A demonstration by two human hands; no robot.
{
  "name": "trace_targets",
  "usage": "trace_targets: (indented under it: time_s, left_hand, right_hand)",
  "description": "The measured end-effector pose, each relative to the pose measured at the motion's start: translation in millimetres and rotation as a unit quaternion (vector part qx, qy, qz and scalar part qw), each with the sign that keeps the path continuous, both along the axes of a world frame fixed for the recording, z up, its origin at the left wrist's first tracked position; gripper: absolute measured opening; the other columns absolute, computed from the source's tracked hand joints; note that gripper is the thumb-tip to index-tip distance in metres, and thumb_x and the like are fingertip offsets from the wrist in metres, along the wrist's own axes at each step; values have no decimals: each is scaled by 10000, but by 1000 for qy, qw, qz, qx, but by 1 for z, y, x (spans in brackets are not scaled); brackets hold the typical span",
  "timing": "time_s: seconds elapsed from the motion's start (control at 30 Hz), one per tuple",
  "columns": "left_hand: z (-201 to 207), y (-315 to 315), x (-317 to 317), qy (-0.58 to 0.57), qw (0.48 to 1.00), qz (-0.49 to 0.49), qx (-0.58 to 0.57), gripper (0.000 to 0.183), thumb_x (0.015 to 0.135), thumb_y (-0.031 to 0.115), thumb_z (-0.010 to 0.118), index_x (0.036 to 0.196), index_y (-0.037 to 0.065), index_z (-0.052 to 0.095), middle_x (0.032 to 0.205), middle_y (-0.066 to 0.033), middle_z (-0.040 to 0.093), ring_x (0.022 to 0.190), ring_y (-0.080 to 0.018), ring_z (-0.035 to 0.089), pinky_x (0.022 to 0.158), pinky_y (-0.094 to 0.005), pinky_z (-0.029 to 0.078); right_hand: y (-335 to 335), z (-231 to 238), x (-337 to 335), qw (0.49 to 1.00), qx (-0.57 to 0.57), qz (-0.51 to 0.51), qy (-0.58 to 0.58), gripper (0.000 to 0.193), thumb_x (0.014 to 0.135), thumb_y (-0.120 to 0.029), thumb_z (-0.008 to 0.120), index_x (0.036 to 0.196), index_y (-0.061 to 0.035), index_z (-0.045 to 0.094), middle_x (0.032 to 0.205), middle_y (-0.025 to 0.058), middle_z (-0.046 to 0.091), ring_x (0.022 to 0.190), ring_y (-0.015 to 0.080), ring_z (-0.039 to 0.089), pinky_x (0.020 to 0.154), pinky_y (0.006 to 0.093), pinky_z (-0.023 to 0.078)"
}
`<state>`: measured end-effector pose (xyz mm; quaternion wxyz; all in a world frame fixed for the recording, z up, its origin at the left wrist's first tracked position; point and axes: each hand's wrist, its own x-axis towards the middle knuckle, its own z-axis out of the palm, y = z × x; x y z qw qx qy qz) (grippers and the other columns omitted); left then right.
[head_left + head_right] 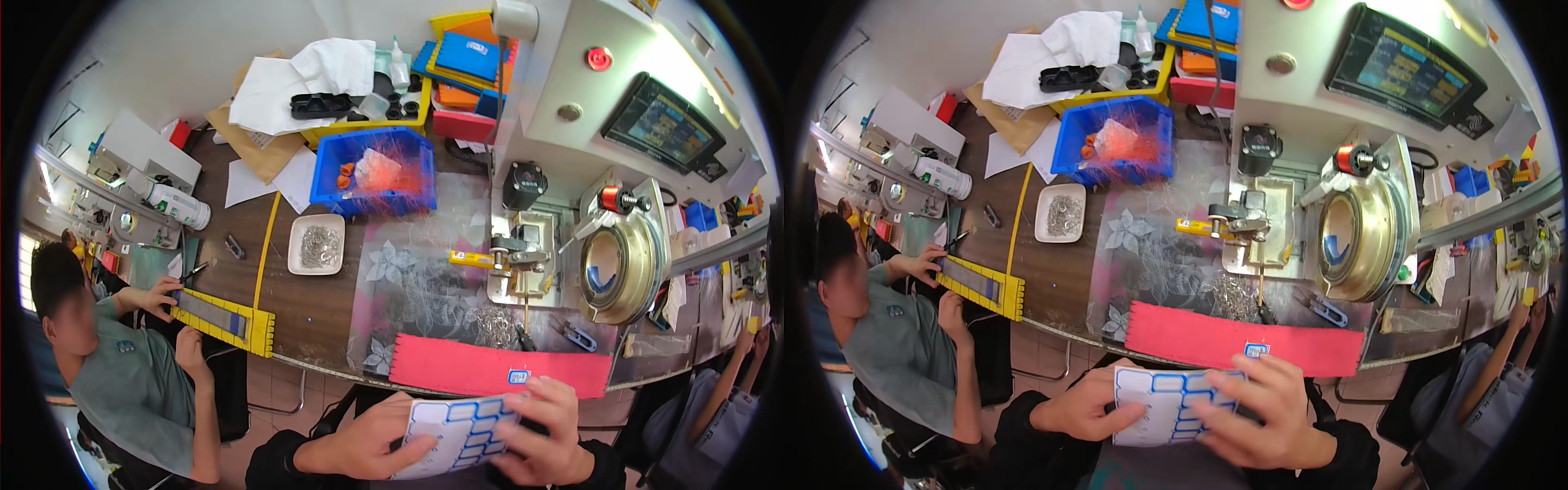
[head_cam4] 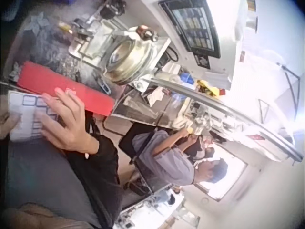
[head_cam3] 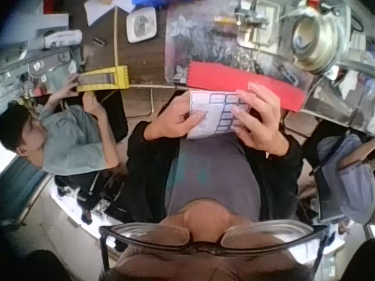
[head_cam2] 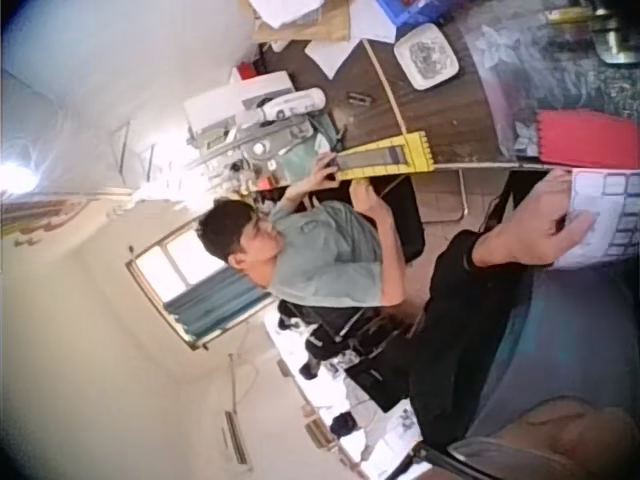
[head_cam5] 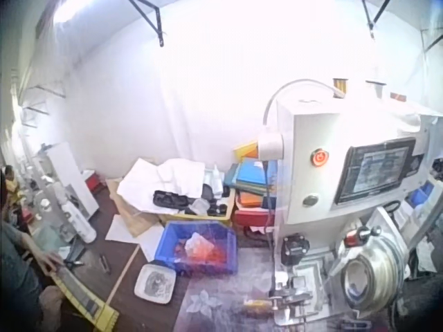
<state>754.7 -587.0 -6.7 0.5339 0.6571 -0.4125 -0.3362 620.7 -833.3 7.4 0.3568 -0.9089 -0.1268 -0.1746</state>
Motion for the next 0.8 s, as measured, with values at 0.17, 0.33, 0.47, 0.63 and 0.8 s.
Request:
trace_targets:
  time_s: [0.17, 0.33, 0.47, 0.63, 0.8]
  left_hand:
    - [2, -15, -5, 20, 996, -43, -76, 237, 869, 52, 665, 1097, -11, 685, 965, -126, 703, 851, -315, 662, 916, -440, 477]
    - [1, -23, 1, 34, 990, -97, -101, 235, 825, 31, 662, 1056, 6, 694, 946, -118, 712, 815, -302, 687, 906, -464, 487]
    - [-2, -22, -4, 9, 993, -63, -101, 276, 787, 26, 676, 1060, 7, 711, 968, -104, 722, 794, -278, 697, 912, -470, 510]
    - [-4, -22, -8, -91, 993, -39, -69, 241, 741, 92, 763, 972, 23, 754, 972, -84, 744, 826, -260, 687, 871, -409, 525]
    - [-1, -22, -6, -113, 990, -63, -65, 251, 720, 94, 769, 958, 19, 750, 968, -95, 743, 820, -265, 684, 873, -416, 524]
  right_hand:
    - [20, 18, 24, 993, 0, 33, 109, 503, 784, -386, 811, 1213, -141, 715, 1292, 59, 674, 1203, 234, 627, 1110, 563, 337]
    - [25, 3, 13, 996, 23, 28, 86, 516, 779, -399, 821, 1216, -147, 713, 1160, -37, 717, 1105, 158, 665, 1118, 563, 321]
    - [23, 0, 13, 993, 45, 17, 107, 426, 783, -357, 821, 1160, -179, 737, 1097, -50, 709, 1059, 152, 660, 1117, 549, 315]
    - [21, -2, 17, 989, 96, 31, 106, 338, 785, -280, 830, 1102, -184, 762, 1102, -37, 705, 1077, 182, 652, 1102, 527, 329]
    - [14, -5, 20, 975, 173, 66, 126, 281, 804, -199, 811, 1078, -159, 765, 1125, -16, 705, 1073, 195, 654, 1010, 476, 374]
